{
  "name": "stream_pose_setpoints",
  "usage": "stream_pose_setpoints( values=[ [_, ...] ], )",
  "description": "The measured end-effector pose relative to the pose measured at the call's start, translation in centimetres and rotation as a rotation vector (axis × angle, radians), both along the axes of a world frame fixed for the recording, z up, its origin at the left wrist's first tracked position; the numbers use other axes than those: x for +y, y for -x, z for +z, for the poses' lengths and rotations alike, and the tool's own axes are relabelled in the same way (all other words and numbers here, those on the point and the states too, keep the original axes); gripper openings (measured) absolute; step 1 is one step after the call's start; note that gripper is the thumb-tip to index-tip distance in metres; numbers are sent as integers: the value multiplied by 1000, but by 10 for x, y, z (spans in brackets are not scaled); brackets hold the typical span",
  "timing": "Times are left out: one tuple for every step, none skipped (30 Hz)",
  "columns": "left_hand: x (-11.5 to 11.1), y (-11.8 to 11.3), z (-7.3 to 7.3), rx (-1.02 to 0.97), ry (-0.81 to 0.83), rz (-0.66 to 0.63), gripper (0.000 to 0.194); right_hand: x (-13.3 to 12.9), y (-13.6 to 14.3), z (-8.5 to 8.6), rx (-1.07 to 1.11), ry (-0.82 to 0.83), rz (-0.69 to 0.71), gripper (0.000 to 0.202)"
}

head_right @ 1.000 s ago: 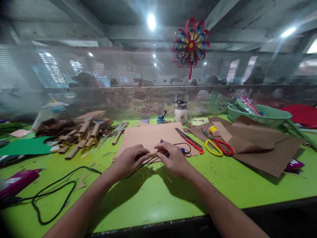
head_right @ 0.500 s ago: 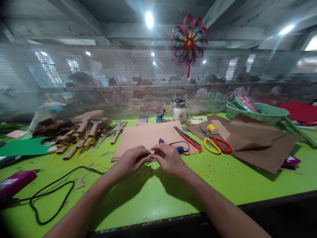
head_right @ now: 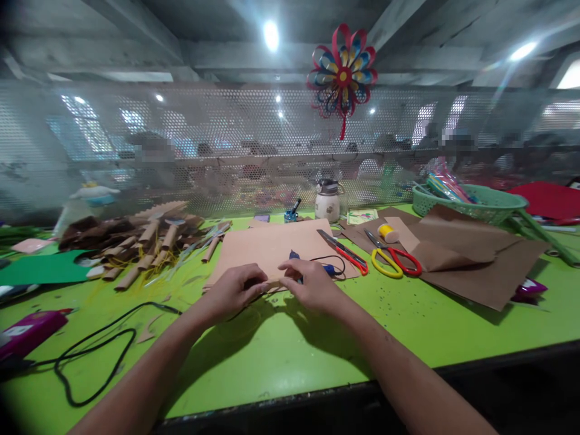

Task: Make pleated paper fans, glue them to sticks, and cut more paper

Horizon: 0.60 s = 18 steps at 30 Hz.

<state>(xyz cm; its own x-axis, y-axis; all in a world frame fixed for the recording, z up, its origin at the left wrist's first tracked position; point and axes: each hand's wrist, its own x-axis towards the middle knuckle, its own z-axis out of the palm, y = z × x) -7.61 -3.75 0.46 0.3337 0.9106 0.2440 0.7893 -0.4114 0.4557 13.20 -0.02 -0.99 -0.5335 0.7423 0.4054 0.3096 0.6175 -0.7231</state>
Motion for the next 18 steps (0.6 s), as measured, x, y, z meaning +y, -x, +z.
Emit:
stream_pose_setpoints(
  values=[
    [0,-1,1,-2,9,9,27,1,-1,1,-5,28,-13,25],
    [0,-1,2,-6,19,15,27,2,-1,2,-6,49,-21,25],
    [0,-2,2,-14,30,17,27,3,-1,2,-2,67,-21,26],
    [0,-2,3,-23,43,15,27,4,-1,1,9,85,-15,27],
    [0,-2,3,-30,57,9,26,6,-1,1,26,107,-5,27],
    [-1,-2,4,-35,73,0,26,7,-2,-1,47,136,8,27],
    [0,-2,4,-35,86,-6,25,9,-2,-2,67,170,27,27],
    [0,-1,4,-30,94,-10,25,11,-2,-3,81,206,46,27],
    [0,0,3,-22,97,-11,25,13,-3,-5,85,241,69,26],
    [1,1,2,-11,97,-10,25,15,-5,-6,80,272,93,27],
    [2,2,2,-2,95,-10,24,17,-6,-6,70,301,119,28],
    [2,3,0,5,95,-10,24,19,-8,-6,55,325,144,29],
    [3,4,-1,10,98,-11,24,20,-10,-6,40,341,164,31],
    [3,5,-1,13,102,-13,23,21,-12,-6,27,349,179,33],
    [4,5,-2,15,106,-15,23,21,-13,-5,17,348,193,34],
    [4,5,-3,13,108,-17,23,20,-13,-4,13,341,211,35],
    [4,5,-3,9,106,-19,23,18,-13,-3,14,332,233,36],
    [3,4,-3,4,102,-22,24,16,-13,-2,17,317,251,36]
  ],
)
